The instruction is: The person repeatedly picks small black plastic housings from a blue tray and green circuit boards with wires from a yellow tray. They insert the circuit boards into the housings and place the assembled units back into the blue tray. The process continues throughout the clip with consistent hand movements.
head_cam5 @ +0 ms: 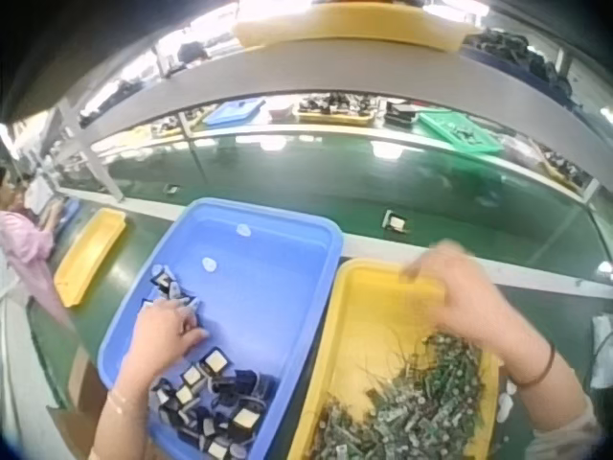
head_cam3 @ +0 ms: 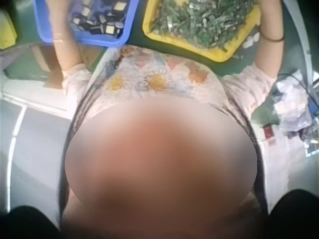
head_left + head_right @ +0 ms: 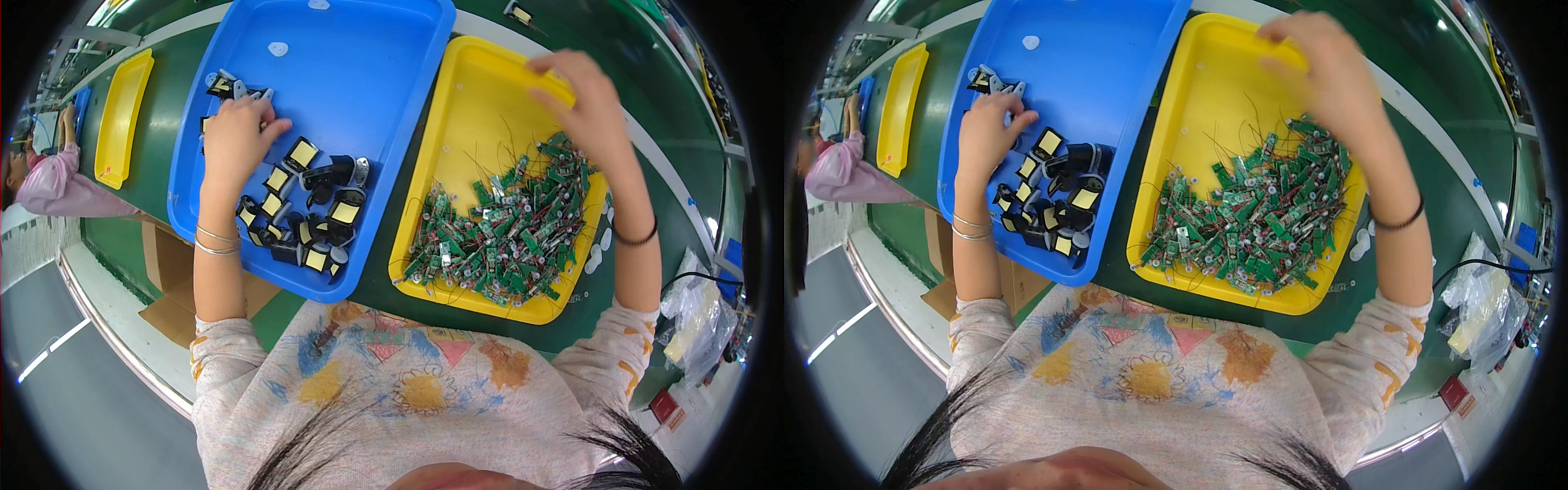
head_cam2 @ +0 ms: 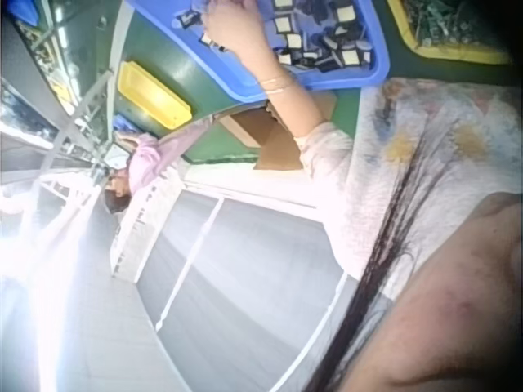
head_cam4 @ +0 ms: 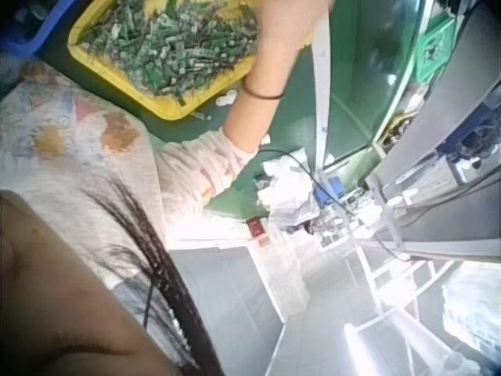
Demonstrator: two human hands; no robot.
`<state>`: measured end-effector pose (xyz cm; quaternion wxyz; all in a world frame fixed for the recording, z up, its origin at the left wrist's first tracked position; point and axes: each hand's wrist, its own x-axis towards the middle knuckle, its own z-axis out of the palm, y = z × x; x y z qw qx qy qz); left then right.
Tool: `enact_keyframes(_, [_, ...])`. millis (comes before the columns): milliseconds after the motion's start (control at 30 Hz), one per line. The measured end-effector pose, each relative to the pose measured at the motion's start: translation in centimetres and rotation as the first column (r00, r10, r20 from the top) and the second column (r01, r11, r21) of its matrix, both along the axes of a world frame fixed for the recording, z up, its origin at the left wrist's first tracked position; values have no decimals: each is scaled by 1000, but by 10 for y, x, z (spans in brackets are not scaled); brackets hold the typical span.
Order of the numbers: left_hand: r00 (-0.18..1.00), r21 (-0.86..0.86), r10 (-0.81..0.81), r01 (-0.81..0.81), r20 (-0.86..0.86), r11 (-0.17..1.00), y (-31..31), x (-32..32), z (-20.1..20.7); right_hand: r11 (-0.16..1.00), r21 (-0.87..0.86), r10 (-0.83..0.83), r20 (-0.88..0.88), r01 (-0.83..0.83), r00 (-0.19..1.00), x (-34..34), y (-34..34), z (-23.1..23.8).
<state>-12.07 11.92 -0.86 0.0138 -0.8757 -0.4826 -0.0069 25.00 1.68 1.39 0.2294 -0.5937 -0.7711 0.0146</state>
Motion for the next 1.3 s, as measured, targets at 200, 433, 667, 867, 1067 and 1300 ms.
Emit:
enact_keyframes(200, [499,-450,256,318,828,834,-21,56,31,912,-408,28,150,37,988,-72,-57,1])
enact_keyframes(433, [169,-479,508,662,844,576,-81,121,30,964,-263,-15,106,42,994,-105,-68,-26])
enact_keyframes(667, [217,-533,534,636,817,558,-90,109,14,907,-389,-127,111,161,986,-130,-82,-27])
enact_keyframes(867, [199,-537,557,640,807,550,-92,106,15,917,-316,-263,-22,242,965,-143,-79,-35])
enact_keyframes(1067, [169,-504,546,664,820,552,-90,102,14,889,-428,-303,-281,163,911,-137,-81,-38])
enact_keyframes(1300, [168,-521,569,659,805,542,-98,107,17,934,-357,-358,-934,30,21,-92,-80,-20])
